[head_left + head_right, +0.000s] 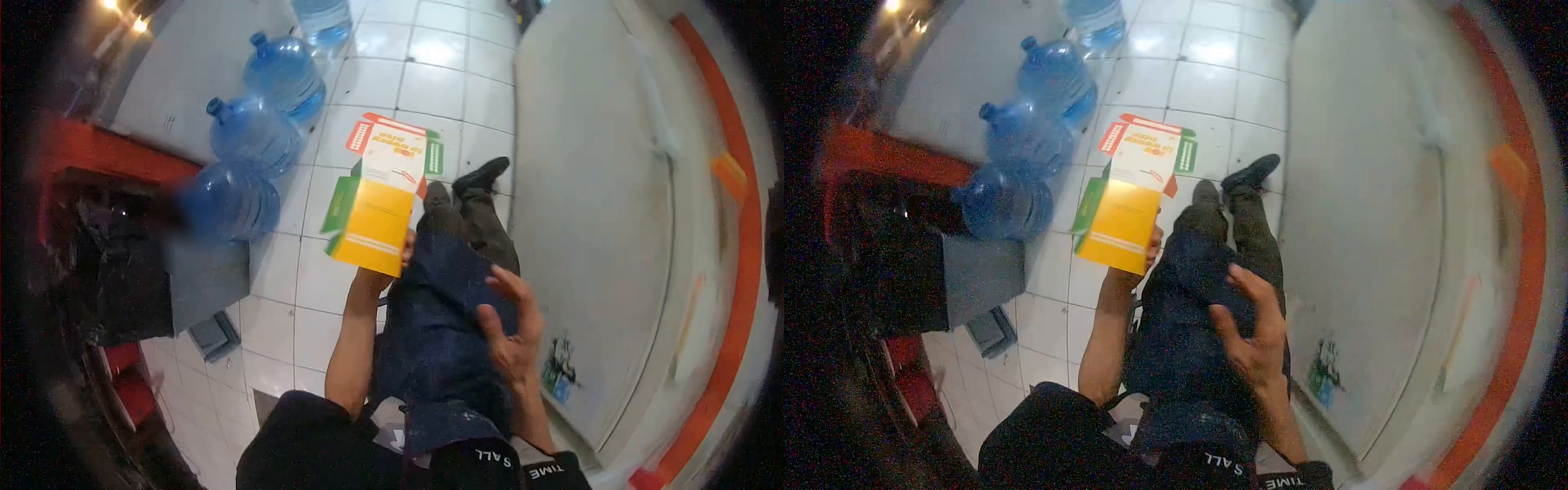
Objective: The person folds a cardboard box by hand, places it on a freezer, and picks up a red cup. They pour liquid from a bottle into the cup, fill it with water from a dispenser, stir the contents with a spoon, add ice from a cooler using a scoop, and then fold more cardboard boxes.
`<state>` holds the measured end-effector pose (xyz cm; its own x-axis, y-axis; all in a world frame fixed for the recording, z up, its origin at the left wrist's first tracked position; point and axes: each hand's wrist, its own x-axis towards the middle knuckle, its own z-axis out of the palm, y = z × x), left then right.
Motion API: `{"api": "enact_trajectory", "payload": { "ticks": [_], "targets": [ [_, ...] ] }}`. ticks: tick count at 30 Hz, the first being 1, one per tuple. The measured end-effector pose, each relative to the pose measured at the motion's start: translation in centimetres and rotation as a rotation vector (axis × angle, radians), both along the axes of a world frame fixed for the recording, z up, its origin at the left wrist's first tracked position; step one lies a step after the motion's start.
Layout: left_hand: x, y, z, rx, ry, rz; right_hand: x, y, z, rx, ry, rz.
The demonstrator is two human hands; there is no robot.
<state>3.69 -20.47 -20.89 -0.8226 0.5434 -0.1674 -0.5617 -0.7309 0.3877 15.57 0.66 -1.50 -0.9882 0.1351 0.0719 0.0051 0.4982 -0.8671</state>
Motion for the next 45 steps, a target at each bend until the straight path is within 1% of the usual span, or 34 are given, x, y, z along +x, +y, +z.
{"api": "enact_trajectory", "payload": {
  "ticks": [1,2,4,5,6,8,9,10,12,13,14,16,17,19,20,22,23,25,26,27,28,30,31,32,33,34,36,37,38,40,45],
  "targets": [
    [1.9,0.7,1.4,-0.424,0.139,0.003,0.5,-0.7,1.2,0.015,0.042,0.025],
    [3.1,1.8,3.9,-0.410,0.162,-0.033,1.1,-1.1,2.4,0.035,0.074,0.046],
    [5.8,3.5,10.6,-0.855,0.370,0.184,2.7,-1.8,3.8,0.030,0.057,-0.036],
    [7.3,4.2,12.8,-0.926,0.238,0.141,4.0,-1.6,4.3,0.006,0.040,-0.077],
    [8.1,4.6,13.5,-0.912,0.270,0.103,4.7,-1.2,4.3,0.012,0.052,-0.124],
    [10.2,4.3,14.3,-0.930,0.378,0.154,6.4,-0.5,3.1,-0.093,0.041,-0.197],
    [10.9,4.1,16.0,-0.974,0.347,0.051,7.2,0.0,3.7,-0.131,-0.055,-0.272],
    [11.7,4.3,17.5,-0.973,0.369,0.030,7.7,0.5,3.4,-0.137,-0.045,-0.298],
    [13.3,5.4,19.3,-1.268,0.577,0.285,8.6,1.8,2.1,-0.075,0.042,-0.430],
    [13.2,5.2,18.8,-1.483,1.008,0.566,8.7,2.0,2.1,-0.101,0.023,-0.462],
    [13.4,5.1,19.2,-1.478,1.023,0.547,8.7,2.0,1.9,-0.108,0.020,-0.482],
    [14.6,5.9,20.8,-1.280,1.490,0.273,9.1,2.3,0.7,-0.129,0.117,-0.485],
    [15.2,6.4,20.7,-1.281,1.495,0.250,9.6,2.1,0.2,-0.140,0.107,-0.498],
    [15.3,8.0,19.8,-1.265,1.688,-0.007,9.7,2.3,-0.5,-0.304,0.099,-0.462],
    [15.2,8.4,18.9,-1.266,1.696,-0.016,9.9,2.7,-0.6,-0.311,0.101,-0.468],
    [14.4,8.4,17.3,-1.242,1.859,-0.010,9.9,3.2,0.1,-0.470,-0.076,-0.515],
    [14.4,8.5,16.5,-1.244,1.840,-0.044,10.1,3.7,-0.2,-0.479,-0.083,-0.528],
    [14.5,8.5,15.5,-1.258,1.814,-0.061,10.1,5.2,-0.7,-0.354,-0.174,-0.415],
    [14.6,8.3,15.3,-1.282,1.783,-0.060,10.2,5.5,-0.8,-0.354,-0.180,-0.418],
    [15.0,8.6,15.7,-1.305,1.694,-0.063,10.0,5.8,-1.0,-0.535,-0.276,-0.392],
    [15.0,9.0,15.8,-1.311,1.691,-0.072,9.8,6.1,-1.4,-0.719,-0.373,-0.362],
    [15.3,9.3,15.7,-1.364,1.621,-0.027,9.6,6.9,-1.1,-0.744,-0.411,-0.363],
    [15.2,9.3,15.5,-1.373,1.608,-0.037,9.5,7.2,-1.1,-0.761,-0.437,-0.368],
    [15.0,9.4,15.3,-1.349,1.594,0.009,9.4,7.2,-1.4,-0.763,-0.447,-0.365],
    [14.8,9.6,15.0,-1.324,1.583,0.058,9.4,7.4,-1.8,-0.821,-0.421,-0.383],
    [14.8,9.7,14.9,-1.329,1.579,0.051,9.5,7.3,-2.0,-0.882,-0.396,-0.403],
    [14.7,9.7,15.0,-1.209,1.172,0.094,9.8,6.8,-1.7,-0.876,-0.424,-0.404],
    [14.4,9.6,15.4,-1.215,1.115,0.088,9.9,6.6,-1.6,-0.862,-0.447,-0.404],
    [14.5,9.7,15.9,-1.216,1.116,0.075,10.1,6.4,-1.9,-0.870,-0.451,-0.412],
    [14.6,10.1,17.2,-1.124,0.612,-0.052,10.4,5.9,-2.5,-0.714,-0.395,-0.380],
    [14.1,9.5,17.1,-1.122,0.577,-0.215,10.0,5.8,-0.3,-0.674,-0.418,-0.449]
  ]
}}
